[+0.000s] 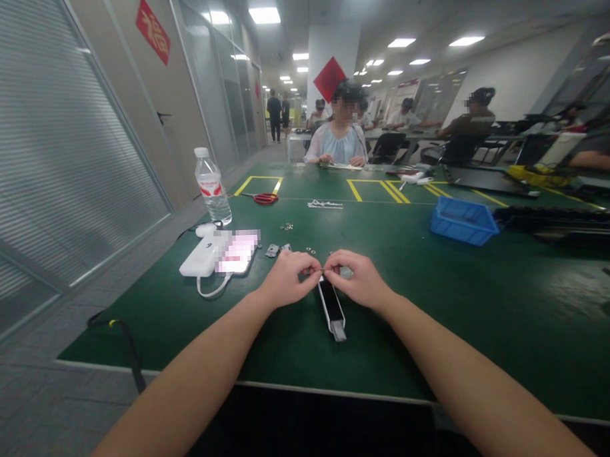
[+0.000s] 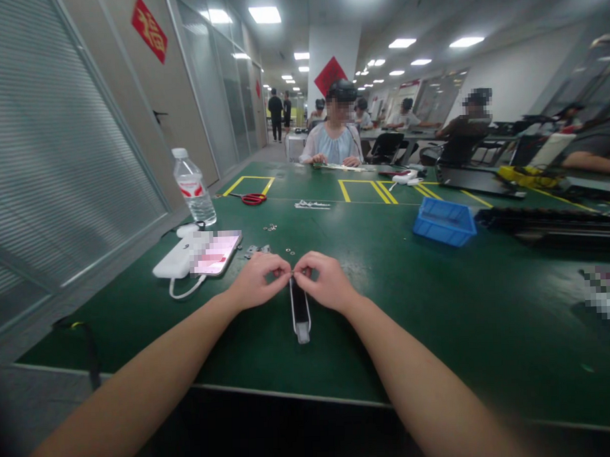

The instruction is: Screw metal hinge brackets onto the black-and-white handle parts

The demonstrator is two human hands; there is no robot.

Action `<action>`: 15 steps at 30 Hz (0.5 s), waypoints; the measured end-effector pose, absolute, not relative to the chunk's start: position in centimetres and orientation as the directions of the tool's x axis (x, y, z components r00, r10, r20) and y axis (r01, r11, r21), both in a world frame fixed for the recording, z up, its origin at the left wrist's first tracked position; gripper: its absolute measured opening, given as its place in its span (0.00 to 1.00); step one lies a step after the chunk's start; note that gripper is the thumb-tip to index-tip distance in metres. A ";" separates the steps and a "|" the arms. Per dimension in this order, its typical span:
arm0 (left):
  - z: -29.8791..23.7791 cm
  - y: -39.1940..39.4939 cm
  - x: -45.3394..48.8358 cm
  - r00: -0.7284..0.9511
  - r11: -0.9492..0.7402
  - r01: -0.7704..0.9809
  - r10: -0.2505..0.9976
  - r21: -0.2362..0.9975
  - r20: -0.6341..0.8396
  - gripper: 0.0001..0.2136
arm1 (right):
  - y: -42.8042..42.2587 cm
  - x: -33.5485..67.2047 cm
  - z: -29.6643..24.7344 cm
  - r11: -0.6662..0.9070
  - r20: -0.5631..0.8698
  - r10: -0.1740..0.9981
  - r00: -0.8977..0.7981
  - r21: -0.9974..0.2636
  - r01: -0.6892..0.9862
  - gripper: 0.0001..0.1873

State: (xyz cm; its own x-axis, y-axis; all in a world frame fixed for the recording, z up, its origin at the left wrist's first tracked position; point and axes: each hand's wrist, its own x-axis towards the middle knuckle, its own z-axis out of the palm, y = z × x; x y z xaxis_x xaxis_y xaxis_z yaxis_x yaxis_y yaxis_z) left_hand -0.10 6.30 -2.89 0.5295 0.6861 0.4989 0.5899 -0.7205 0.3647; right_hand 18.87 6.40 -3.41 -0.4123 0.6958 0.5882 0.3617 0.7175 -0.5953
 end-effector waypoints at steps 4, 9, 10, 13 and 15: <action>-3.0 6.4 -0.1 0.532 -0.730 0.579 0.676 0.362 0.510 0.05 | 6.4 18.9 -3.4 0.709 0.575 0.705 -0.416 -0.601 0.370 0.05; -2.9 6.3 -0.1 0.546 -0.727 0.589 0.680 0.353 0.489 0.05 | 6.5 18.9 -3.5 0.697 0.560 0.716 -0.417 -0.602 0.389 0.05; -2.8 6.3 -0.1 0.550 -0.725 0.591 0.683 0.353 0.482 0.05 | 6.5 18.9 -3.5 0.696 0.559 0.718 -0.415 -0.602 0.392 0.05; -2.7 6.2 0.0 0.555 -0.720 0.597 0.689 0.354 0.466 0.05 | 6.5 18.8 -3.6 0.696 0.561 0.718 -0.413 -0.603 0.391 0.05; -2.6 6.1 0.0 0.556 -0.720 0.596 0.689 0.355 0.464 0.06 | 6.5 18.8 -3.6 0.694 0.556 0.719 -0.416 -0.606 0.390 0.05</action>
State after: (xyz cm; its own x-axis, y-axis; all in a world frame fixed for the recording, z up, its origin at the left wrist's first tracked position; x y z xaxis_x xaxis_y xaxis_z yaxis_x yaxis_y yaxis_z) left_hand -0.04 6.15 -2.63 0.5562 0.6892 0.4644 0.5961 -0.7202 0.3549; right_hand 18.84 6.46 -3.57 -0.4161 0.7195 0.5561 0.3901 0.6936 -0.6055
